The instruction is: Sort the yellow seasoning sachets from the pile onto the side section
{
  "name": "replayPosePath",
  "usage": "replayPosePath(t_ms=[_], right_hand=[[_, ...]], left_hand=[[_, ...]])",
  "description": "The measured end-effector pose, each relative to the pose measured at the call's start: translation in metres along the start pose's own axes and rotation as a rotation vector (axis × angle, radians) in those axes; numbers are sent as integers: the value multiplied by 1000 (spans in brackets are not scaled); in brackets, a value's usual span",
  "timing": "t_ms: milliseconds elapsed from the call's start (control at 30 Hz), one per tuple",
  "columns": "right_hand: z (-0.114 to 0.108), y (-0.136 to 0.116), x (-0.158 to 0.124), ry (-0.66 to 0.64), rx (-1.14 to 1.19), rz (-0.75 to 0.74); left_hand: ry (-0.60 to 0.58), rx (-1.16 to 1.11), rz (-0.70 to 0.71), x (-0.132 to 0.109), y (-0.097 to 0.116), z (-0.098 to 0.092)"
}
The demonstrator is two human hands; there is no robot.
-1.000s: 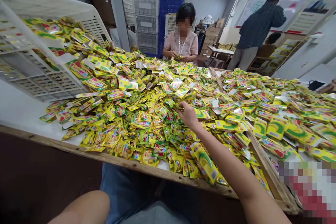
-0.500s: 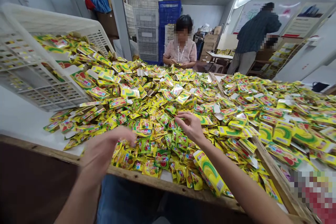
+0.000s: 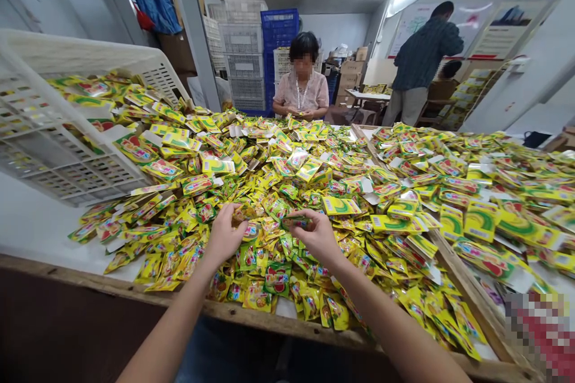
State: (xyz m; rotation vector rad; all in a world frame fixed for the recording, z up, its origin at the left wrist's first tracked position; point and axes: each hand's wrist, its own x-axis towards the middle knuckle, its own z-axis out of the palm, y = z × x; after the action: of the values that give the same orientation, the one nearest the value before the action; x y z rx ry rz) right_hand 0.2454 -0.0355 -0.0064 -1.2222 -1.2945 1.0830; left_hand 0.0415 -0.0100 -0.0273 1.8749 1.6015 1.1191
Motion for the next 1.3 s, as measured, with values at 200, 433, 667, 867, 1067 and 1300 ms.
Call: replayPosePath(t_ms=[200, 433, 667, 867, 1067, 1300], right_hand=[[19, 4, -17, -54, 164, 48], [9, 16, -39, -88, 364, 200], [-61, 13, -71, 101, 237, 97], [-121, 19, -111, 380, 149, 113], [-139, 29, -129, 498, 116, 74], [-126, 12, -104, 560, 105, -110]], left_hand=[[-68, -858, -278, -45, 29, 29], [87, -787, -373, -65, 47, 67], [-234, -247, 217, -37, 88, 101], [-347, 283, 424, 51, 124, 162], [-324, 335, 411, 70, 121, 163], [-251, 6, 325, 4, 111, 92]])
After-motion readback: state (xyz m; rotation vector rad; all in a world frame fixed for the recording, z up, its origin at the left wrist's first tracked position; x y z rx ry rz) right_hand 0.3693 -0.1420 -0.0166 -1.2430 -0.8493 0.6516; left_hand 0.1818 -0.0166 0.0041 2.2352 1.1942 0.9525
